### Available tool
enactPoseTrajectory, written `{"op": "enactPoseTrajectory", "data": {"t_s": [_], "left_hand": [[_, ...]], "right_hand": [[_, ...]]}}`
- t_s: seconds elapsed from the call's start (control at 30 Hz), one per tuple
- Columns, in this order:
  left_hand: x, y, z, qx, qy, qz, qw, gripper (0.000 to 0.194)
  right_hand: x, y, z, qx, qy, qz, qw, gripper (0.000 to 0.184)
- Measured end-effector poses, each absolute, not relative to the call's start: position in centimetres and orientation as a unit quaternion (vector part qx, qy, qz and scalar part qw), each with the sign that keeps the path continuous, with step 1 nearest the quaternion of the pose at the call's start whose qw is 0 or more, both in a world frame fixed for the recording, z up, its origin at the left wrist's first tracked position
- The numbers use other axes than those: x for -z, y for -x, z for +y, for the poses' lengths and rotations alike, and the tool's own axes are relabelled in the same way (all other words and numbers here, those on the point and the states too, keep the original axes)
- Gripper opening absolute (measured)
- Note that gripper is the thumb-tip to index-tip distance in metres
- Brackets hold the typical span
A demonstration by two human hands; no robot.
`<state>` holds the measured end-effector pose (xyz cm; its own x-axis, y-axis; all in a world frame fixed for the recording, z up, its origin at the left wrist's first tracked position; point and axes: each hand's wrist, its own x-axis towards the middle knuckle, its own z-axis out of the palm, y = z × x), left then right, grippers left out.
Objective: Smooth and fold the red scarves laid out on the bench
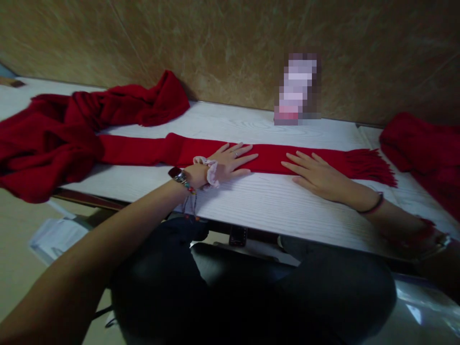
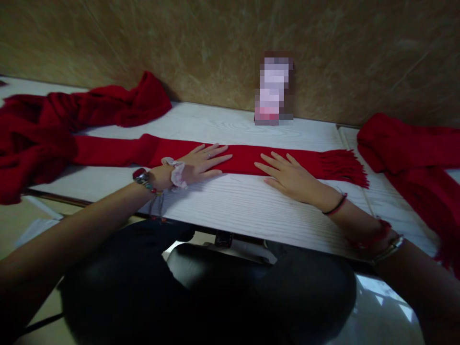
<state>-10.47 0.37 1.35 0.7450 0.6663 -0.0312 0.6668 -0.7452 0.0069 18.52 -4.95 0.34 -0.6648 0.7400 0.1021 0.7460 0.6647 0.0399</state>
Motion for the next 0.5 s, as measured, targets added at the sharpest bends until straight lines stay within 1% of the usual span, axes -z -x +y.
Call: {"op": "enactPoseTrajectory", "data": {"t_s": [0.17,0.33,0.5], "left_hand": [[-0.5,12.1,0.5,0.029,-0.938,0.346,0.005,0.050],[-0.5,12.5,0.4,0.030,-0.936,0.352,0.008,0.048],[-0.4,12.3,0.4,0.021,-0.935,0.353,0.007,0.046]], "right_hand": [[-0.2,-23.2,-5.1,0.048,0.428,-0.902,0.016,0.047],[0.7,-26.9,-4.9,0.057,0.473,-0.878,0.038,0.047],[0.8,-26.8,-4.8,0.093,0.439,-0.891,0.060,0.043]]}}
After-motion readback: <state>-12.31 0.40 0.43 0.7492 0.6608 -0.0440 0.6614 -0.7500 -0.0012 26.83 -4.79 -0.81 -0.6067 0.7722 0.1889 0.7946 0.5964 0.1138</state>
